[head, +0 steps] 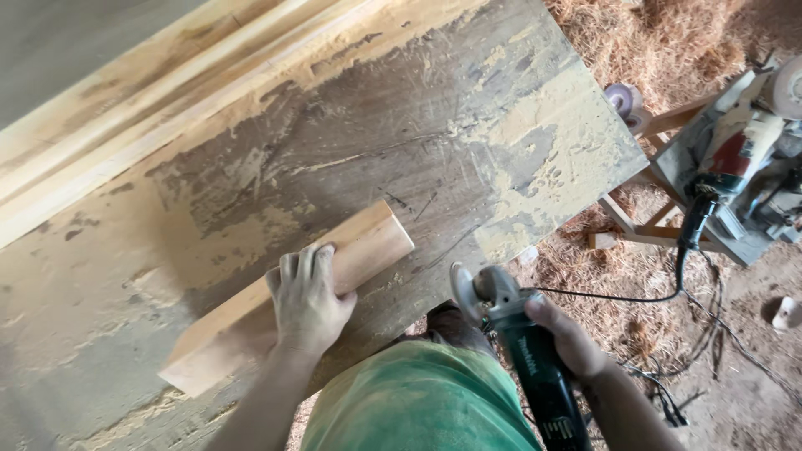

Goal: The person uses an angle grinder with a sanding disc to sand a rectangular wooden block with a cutout handle. The person holds the block with one hand and moves the grinder across the top and side surfaces, generating wood dust. The person flips the block to sand different faces.

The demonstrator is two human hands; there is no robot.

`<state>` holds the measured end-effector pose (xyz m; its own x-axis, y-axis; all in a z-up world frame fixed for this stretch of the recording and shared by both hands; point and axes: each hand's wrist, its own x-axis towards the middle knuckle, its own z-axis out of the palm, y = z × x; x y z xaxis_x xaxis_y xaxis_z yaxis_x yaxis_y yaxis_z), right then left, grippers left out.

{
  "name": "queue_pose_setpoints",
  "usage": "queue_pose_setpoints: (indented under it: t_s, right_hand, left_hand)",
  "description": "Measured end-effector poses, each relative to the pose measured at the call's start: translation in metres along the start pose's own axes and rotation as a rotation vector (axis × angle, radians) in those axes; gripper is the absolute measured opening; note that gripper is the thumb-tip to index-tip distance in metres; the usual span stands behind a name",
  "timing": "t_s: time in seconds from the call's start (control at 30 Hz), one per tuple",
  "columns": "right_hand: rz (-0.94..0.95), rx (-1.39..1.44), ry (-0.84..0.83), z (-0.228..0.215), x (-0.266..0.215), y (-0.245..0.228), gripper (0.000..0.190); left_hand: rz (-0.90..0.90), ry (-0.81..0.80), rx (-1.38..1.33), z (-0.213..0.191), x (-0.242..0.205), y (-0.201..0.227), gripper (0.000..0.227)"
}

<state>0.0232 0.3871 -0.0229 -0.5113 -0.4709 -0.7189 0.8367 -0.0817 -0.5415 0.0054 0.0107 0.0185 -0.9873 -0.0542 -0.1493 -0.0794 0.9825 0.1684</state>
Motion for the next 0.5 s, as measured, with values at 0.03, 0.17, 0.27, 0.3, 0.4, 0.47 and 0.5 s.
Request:
queue_pose_setpoints:
  t_s: [0.03,0.17,0.27,0.3,0.4,0.47,0.5]
  right_hand:
    - [-0.023,-0.007,0.032,0.0,0.003,-0.003,0.078]
    - [-0.035,0.029,0.066,0.002,0.015,-0.022,0.076]
    - [0.034,0.074,0.072,0.007,0.026,-0.034,0.074]
    - [0.038,0.085,0.015,0.009,0.031,-0.038,0.075]
    - [0.058,0.011,0.02,0.018,0.052,-0.055,0.075]
    - [0.067,-0.037,0.02,0.027,0.067,-0.068,0.073]
    - [0.073,-0.045,-0.01,0.032,0.073,-0.074,0.071]
  left_hand:
    - [-0.028,0.029,0.007,0.002,-0.004,0.004,0.077]
    - [0.026,-0.119,-0.059,0.004,-0.019,0.015,0.076]
    - [-0.091,-0.025,-0.101,0.0,-0.022,0.016,0.102]
    - [-0.115,-0.066,-0.106,-0.001,-0.018,0.013,0.109]
    - [-0.164,-0.212,-0.109,-0.003,-0.011,0.01,0.123]
    - [-0.145,-0.34,-0.086,-0.004,-0.011,0.01,0.121]
    - [-0.162,-0.334,-0.093,-0.005,-0.012,0.01,0.121]
